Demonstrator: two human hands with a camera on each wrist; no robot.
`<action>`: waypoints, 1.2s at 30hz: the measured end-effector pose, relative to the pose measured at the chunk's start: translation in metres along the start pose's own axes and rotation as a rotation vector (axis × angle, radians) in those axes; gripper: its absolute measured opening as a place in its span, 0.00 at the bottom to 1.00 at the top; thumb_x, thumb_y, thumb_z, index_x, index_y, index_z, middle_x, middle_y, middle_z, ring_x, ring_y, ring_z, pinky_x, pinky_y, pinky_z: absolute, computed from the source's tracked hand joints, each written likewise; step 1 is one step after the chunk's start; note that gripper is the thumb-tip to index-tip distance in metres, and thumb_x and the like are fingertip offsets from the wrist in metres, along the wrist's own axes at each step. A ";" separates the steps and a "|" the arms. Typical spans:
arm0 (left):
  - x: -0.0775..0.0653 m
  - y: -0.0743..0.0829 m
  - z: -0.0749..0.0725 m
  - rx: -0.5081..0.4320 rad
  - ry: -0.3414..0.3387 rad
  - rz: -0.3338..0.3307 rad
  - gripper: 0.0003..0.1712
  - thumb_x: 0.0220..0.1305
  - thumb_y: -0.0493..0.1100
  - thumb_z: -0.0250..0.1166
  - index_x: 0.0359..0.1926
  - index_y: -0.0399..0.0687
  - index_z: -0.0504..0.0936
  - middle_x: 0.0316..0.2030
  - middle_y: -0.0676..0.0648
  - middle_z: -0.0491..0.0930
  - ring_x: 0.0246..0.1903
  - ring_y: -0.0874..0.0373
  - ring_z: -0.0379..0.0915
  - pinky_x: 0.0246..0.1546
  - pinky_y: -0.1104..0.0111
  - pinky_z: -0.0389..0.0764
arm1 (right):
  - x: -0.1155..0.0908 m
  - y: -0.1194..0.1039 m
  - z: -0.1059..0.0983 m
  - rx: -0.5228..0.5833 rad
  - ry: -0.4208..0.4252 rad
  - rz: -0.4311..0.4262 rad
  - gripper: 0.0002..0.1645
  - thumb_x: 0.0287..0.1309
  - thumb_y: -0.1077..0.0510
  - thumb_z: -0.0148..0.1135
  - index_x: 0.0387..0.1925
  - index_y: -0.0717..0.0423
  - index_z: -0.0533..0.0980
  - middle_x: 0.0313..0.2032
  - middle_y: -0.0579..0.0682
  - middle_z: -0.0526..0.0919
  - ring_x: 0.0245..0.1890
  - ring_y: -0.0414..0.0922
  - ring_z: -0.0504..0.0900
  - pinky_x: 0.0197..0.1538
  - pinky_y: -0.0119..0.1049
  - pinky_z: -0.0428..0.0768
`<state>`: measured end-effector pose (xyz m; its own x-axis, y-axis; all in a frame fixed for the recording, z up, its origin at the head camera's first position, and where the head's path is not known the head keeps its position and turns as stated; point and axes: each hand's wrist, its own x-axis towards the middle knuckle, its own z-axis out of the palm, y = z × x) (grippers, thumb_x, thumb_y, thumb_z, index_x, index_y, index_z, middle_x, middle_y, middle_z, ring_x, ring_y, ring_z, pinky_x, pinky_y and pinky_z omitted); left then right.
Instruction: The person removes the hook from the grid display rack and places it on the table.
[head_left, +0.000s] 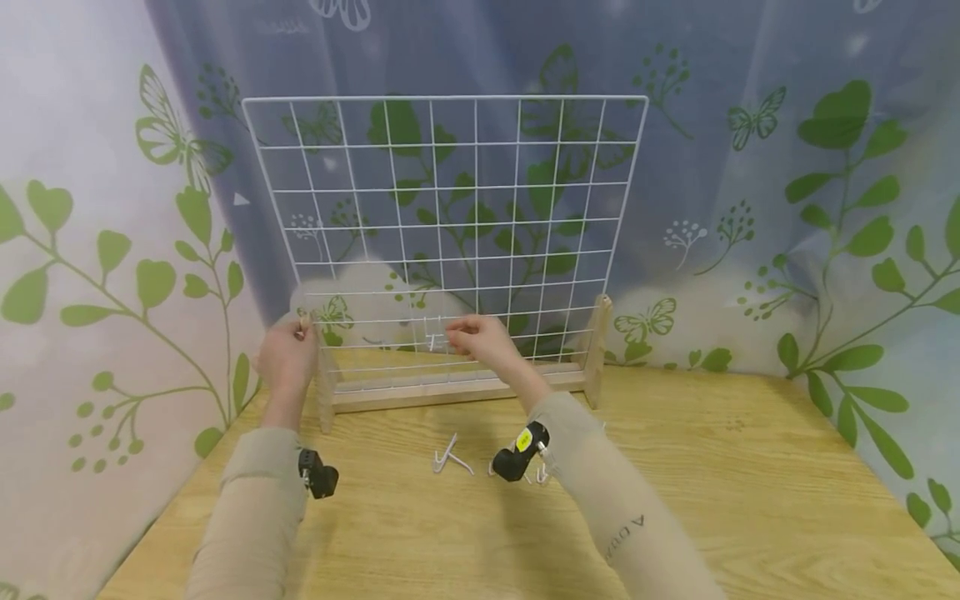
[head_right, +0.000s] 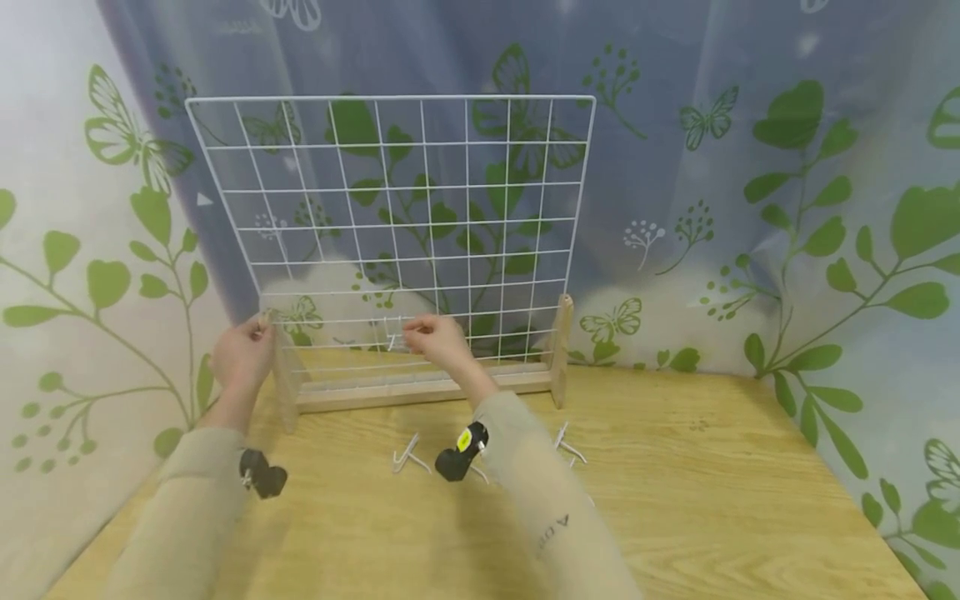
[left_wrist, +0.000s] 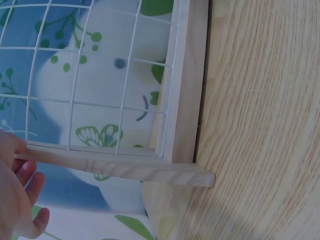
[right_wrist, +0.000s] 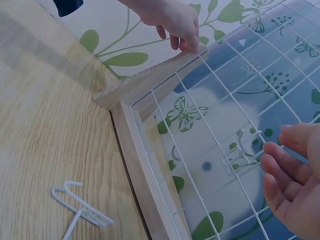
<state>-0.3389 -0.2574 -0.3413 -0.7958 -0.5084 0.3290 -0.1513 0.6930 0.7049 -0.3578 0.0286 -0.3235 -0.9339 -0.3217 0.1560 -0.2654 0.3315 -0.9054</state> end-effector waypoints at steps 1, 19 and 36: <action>0.000 0.000 0.000 0.007 0.000 0.001 0.22 0.68 0.53 0.50 0.41 0.40 0.82 0.41 0.38 0.82 0.45 0.39 0.73 0.53 0.45 0.59 | 0.002 -0.001 0.002 0.006 0.011 0.005 0.18 0.63 0.58 0.57 0.51 0.63 0.76 0.42 0.59 0.83 0.40 0.54 0.82 0.36 0.33 0.79; -0.004 0.004 -0.004 0.049 -0.018 0.032 0.22 0.69 0.52 0.48 0.41 0.38 0.81 0.42 0.36 0.81 0.46 0.38 0.73 0.53 0.44 0.59 | 0.015 0.000 0.042 -0.061 0.017 0.057 0.19 0.67 0.57 0.50 0.54 0.63 0.75 0.39 0.61 0.83 0.38 0.54 0.83 0.39 0.43 0.81; -0.004 0.004 -0.005 0.056 -0.030 0.026 0.23 0.69 0.52 0.47 0.42 0.39 0.81 0.42 0.36 0.81 0.47 0.38 0.72 0.55 0.43 0.56 | 0.014 -0.001 0.045 0.137 0.087 0.161 0.16 0.59 0.64 0.57 0.47 0.67 0.78 0.41 0.64 0.83 0.35 0.51 0.83 0.38 0.37 0.81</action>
<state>-0.3333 -0.2549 -0.3368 -0.8167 -0.4754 0.3271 -0.1624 0.7333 0.6602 -0.3603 -0.0163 -0.3387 -0.9803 -0.1949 0.0334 -0.0820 0.2470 -0.9655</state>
